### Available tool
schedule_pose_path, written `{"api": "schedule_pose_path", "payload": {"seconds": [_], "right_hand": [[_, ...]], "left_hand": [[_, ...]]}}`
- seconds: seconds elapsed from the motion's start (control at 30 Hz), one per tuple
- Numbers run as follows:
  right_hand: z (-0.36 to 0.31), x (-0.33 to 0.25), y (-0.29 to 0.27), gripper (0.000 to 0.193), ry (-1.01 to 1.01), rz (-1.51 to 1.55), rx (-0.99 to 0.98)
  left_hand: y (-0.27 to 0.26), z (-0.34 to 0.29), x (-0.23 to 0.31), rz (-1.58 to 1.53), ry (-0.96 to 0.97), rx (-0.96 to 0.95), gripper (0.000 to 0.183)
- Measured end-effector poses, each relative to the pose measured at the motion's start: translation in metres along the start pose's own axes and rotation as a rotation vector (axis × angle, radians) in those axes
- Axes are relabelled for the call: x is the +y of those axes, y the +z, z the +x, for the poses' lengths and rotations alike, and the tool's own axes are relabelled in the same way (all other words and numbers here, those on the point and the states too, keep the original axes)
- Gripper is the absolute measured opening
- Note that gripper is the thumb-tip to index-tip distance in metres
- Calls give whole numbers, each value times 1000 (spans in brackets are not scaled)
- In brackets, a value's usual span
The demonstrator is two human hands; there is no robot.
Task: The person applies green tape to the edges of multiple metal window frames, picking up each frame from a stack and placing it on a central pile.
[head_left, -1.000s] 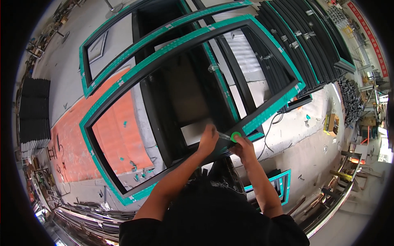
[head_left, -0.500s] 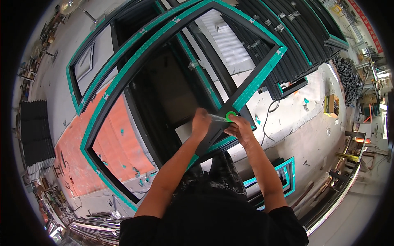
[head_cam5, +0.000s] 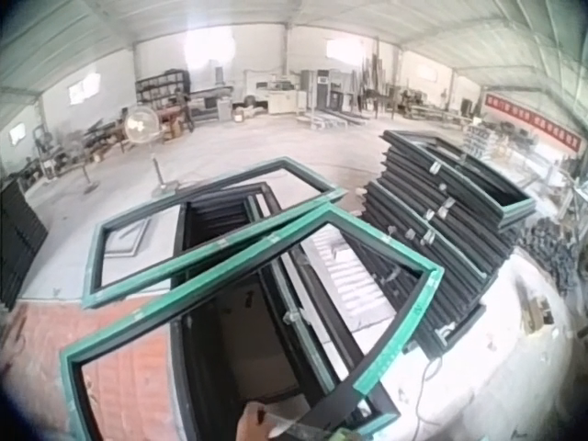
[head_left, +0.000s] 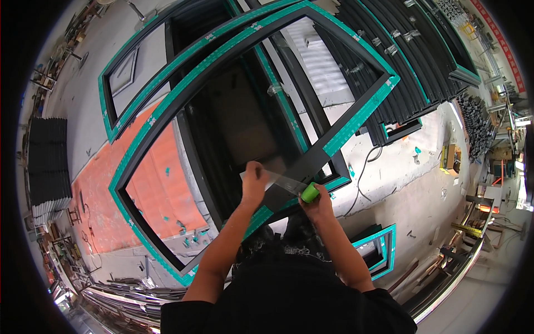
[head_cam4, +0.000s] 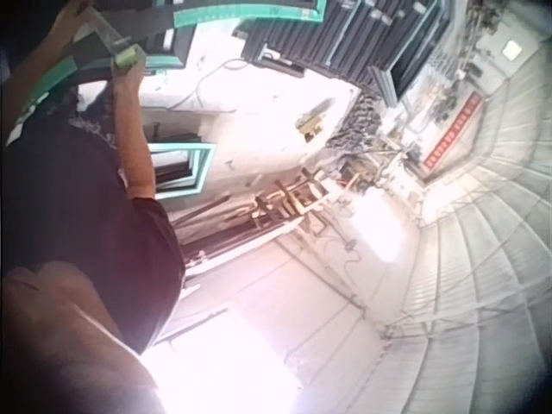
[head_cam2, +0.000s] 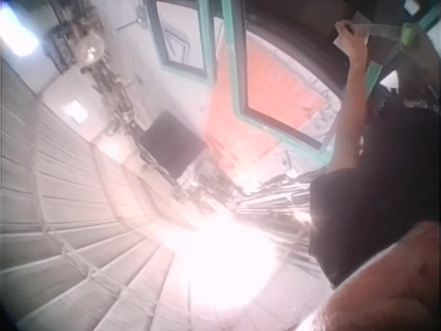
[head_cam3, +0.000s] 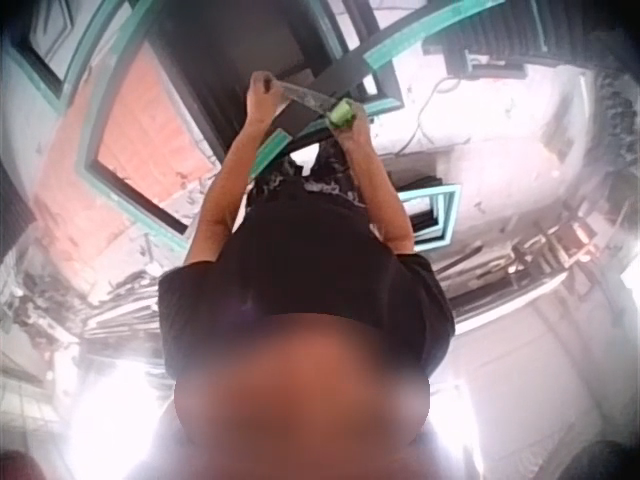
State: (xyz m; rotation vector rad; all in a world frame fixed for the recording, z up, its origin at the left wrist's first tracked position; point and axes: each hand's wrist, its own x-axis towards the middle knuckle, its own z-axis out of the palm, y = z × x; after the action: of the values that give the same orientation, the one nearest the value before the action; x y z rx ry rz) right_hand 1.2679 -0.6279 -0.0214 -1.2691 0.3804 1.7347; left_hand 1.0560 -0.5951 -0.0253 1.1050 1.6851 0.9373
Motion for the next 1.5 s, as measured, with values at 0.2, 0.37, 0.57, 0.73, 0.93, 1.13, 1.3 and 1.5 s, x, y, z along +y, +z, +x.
{"api": "schedule_pose_path", "payload": {"seconds": [0.2,0.37,0.57,0.73,0.93,1.13,1.3,1.5], "right_hand": [[9,-7,8,32,-40,-189,38],[20,-16,12,22,-184,-566,-5],[27,-38,20,22,-126,-733,-91],[-3,-20,18,30,94,-632,-78],[-42,67,2,28,593,-557,-90],[-39,86,4,24,558,-504,-10],[-32,82,-3,26,436,-458,-156],[-27,91,-5,21,298,-579,-160]], "left_hand": [[-4,-1,-27,190,8,-4,21],[15,-14,-43,176,-66,14,24],[10,2,-43,73,-92,34,22],[-26,-13,-25,50,-126,-105,25],[-83,-58,-39,287,-190,-89,16],[-83,-75,-62,198,-156,-194,21],[-64,-87,-57,285,-92,-57,19],[-55,-92,-55,391,-66,-25,18]]}}
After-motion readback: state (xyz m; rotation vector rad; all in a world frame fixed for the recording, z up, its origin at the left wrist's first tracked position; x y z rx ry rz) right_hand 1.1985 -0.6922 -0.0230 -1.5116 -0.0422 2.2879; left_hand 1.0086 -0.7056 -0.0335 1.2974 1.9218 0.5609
